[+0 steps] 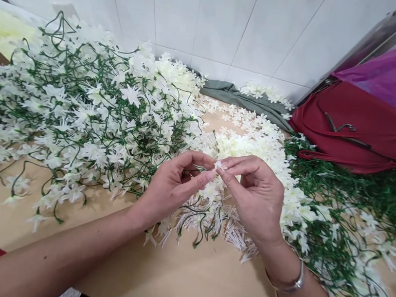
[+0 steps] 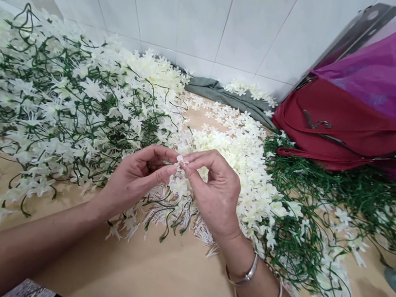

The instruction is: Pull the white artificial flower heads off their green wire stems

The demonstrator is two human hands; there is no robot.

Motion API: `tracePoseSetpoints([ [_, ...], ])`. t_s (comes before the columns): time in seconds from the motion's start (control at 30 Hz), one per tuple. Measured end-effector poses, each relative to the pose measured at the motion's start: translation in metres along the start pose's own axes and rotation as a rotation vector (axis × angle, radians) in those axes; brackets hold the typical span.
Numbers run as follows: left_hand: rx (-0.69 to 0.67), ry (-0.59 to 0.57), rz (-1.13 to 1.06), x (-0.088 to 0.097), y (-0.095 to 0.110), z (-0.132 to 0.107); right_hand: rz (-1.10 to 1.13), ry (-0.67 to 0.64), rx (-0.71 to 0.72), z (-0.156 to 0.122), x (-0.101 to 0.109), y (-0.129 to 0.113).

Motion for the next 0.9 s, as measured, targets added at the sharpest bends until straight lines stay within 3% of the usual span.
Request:
tracePoseSetpoints([
  [0.13, -0.009, 0.034, 0.018, -0.002, -0.003, -0.002, -0.006, 0.056, -0.056, -0.001, -0.001, 0.003],
  [0.27, -0.064, 0.027, 0.136, -0.003, 0.0, -0.005, -0.101, -0.021, -0.066, 0.001, 0.003, 0.005],
  [0.37, -0.05, 0.035, 0.081, 0.001, 0.001, -0.004, -0.117, -0.037, -0.088, 0.004, 0.011, 0.008],
  [0.5, -0.089, 0.062, -0.131, 0.008, -0.006, 0.003, 0.069, -0.042, -0.205, 0.005, 0.016, 0.02],
  [0.67, -0.063, 0.12, -0.212, 0.012, -0.018, 0.006, 0.318, -0.191, -0.386, 0.001, 0.003, 0.021],
  [0.77, -0.093, 0.128, -0.117, 0.012, -0.015, 0.004, 0.47, -0.206, -0.461, 0.001, -0.005, 0.012],
  [0.9, -0.193, 0.134, 0.233, 0.01, -0.005, 0.002, 0.525, -0.159, -0.47, 0.003, -0.005, 0.006],
])
Point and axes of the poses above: each hand's wrist, its own z-axis towards the middle knuckle, its own x-axis out of the back of the hand, y = z × x, the point moved 2 cm from there along z, towards the middle knuckle, and after that the axes turned 15 degrees about -y, right-handed, at the moved point
